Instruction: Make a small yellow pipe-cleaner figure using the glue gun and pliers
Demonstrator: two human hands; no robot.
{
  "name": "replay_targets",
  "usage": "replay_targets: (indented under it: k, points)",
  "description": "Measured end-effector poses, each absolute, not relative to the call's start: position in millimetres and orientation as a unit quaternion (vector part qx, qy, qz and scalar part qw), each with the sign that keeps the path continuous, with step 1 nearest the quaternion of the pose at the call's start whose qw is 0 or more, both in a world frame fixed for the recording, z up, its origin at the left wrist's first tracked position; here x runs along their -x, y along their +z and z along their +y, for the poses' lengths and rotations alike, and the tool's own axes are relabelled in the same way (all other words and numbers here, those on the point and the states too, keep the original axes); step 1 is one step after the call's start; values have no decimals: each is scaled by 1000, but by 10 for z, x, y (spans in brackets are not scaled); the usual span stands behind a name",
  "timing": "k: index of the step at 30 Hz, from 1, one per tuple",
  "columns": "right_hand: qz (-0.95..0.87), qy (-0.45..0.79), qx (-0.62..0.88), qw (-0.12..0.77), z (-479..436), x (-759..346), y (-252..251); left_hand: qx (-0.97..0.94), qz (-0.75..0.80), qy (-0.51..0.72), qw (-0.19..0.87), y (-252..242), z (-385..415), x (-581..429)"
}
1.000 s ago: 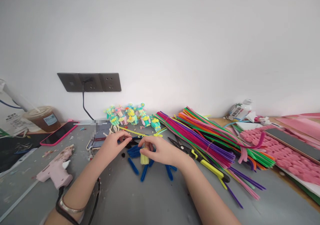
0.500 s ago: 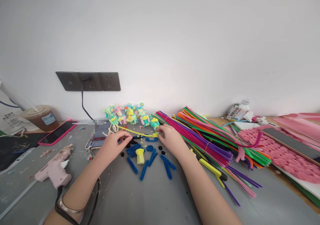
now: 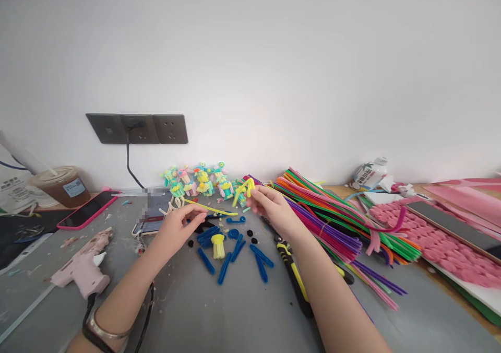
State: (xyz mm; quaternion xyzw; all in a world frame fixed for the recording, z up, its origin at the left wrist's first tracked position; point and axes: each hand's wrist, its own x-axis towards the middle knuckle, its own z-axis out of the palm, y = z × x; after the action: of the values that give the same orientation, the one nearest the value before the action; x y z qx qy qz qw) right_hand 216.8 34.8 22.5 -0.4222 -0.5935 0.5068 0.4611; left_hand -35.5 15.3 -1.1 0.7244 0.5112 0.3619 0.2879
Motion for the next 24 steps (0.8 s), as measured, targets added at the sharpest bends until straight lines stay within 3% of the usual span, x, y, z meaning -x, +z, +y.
replay_targets:
  k: [5, 13, 19, 24]
  points:
    - [-556, 649, 280, 438, 212, -2028, 308, -688, 472, 409, 369, 72, 80, 283]
    - [-668, 578, 332, 330, 109, -1803, 258, -643, 353, 411, 542, 146, -5, 190]
    - [-711, 533, 322, 325, 99, -1733, 207, -640, 359, 407, 545, 155, -1, 178]
    - [-680, 577, 285, 352, 74, -1712, 185, -641, 386, 416, 517, 161, -3, 177]
